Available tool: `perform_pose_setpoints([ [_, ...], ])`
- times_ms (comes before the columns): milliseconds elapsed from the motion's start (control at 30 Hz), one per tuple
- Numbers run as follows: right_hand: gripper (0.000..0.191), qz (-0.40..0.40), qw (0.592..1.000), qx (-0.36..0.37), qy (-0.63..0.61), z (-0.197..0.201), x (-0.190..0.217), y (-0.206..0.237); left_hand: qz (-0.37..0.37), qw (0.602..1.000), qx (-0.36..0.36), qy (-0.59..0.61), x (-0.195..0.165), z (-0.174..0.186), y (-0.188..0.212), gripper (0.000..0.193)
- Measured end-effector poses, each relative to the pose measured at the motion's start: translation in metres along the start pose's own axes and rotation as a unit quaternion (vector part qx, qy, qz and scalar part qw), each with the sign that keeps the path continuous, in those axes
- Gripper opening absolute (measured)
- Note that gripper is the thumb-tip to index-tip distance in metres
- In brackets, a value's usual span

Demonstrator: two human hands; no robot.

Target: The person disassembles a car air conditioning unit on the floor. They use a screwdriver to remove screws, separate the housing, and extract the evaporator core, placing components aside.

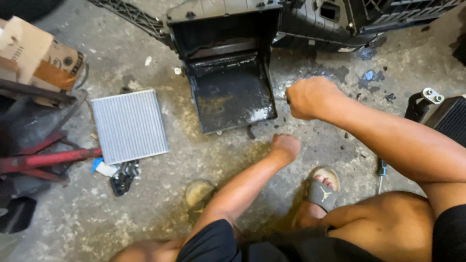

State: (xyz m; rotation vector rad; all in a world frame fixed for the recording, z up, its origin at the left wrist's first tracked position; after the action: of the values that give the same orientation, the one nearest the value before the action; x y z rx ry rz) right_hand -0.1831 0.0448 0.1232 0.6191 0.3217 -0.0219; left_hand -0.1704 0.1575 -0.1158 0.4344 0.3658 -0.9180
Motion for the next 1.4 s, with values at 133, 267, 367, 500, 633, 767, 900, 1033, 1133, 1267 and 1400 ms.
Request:
perform_pose_setpoints([
  [133,0.031,0.017,0.999,0.04,0.01,0.005,0.001,0.003,0.025,0.999,0.04,0.016,0.013,-0.003,0.002,0.023],
  [267,0.032,0.02,0.998,0.058,-0.008,0.005,-0.004,0.005,0.005,0.998,0.06,0.026,0.015,-0.006,0.004,0.024],
  [367,0.032,0.01,0.996,0.065,-0.052,-0.006,-0.042,-0.007,0.0,0.997,0.073,0.033,0.017,-0.002,-0.003,0.023],
  [500,0.043,0.012,0.985,-0.063,-0.16,-0.045,-0.12,-0.051,-0.024,0.997,0.053,0.057,0.025,0.016,-0.006,0.021],
  [633,0.039,-0.099,0.992,0.014,-0.078,-0.142,-0.174,-0.107,-0.019,0.998,0.051,0.014,0.031,0.037,-0.005,0.02],
  [767,0.045,-0.14,0.984,0.028,-0.107,-0.231,-0.182,-0.105,-0.006,0.999,0.031,0.023,0.026,0.054,-0.004,0.02],
  [900,0.099,-0.147,0.964,0.037,-0.219,-0.258,-0.192,-0.091,0.036,0.998,-0.024,0.041,0.016,0.071,0.0,0.049],
  [1033,0.112,-0.199,0.881,-0.137,-0.406,-0.211,-0.227,-0.109,0.056,0.985,-0.158,0.04,0.012,0.094,0.01,0.083],
  [1133,0.112,-0.193,0.792,-0.274,-0.511,-0.175,-0.26,-0.124,0.071,0.982,-0.174,-0.022,0.019,0.097,0.018,0.092],
  [1267,0.111,-0.291,0.693,-0.306,-0.584,-0.168,-0.279,-0.14,0.099,0.98,-0.144,-0.095,0.036,0.085,0.032,0.09],
  [1400,0.088,-0.283,0.648,-0.419,-0.57,-0.172,-0.269,-0.135,0.083,0.946,-0.13,-0.286,0.051,0.08,0.038,0.08],
])
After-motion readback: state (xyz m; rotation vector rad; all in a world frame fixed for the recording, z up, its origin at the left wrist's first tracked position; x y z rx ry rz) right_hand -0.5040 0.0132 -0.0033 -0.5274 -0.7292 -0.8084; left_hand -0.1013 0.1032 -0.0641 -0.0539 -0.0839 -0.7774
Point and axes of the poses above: each hand's wrist, its own y-axis away from the middle knuckle, its own z-axis out of the back of the hand, x = y × z, the point moved 4 cm from there along -y, towards the middle knuckle, and after that the axes turned 14 degrees about -z, right-handed, at the moved point
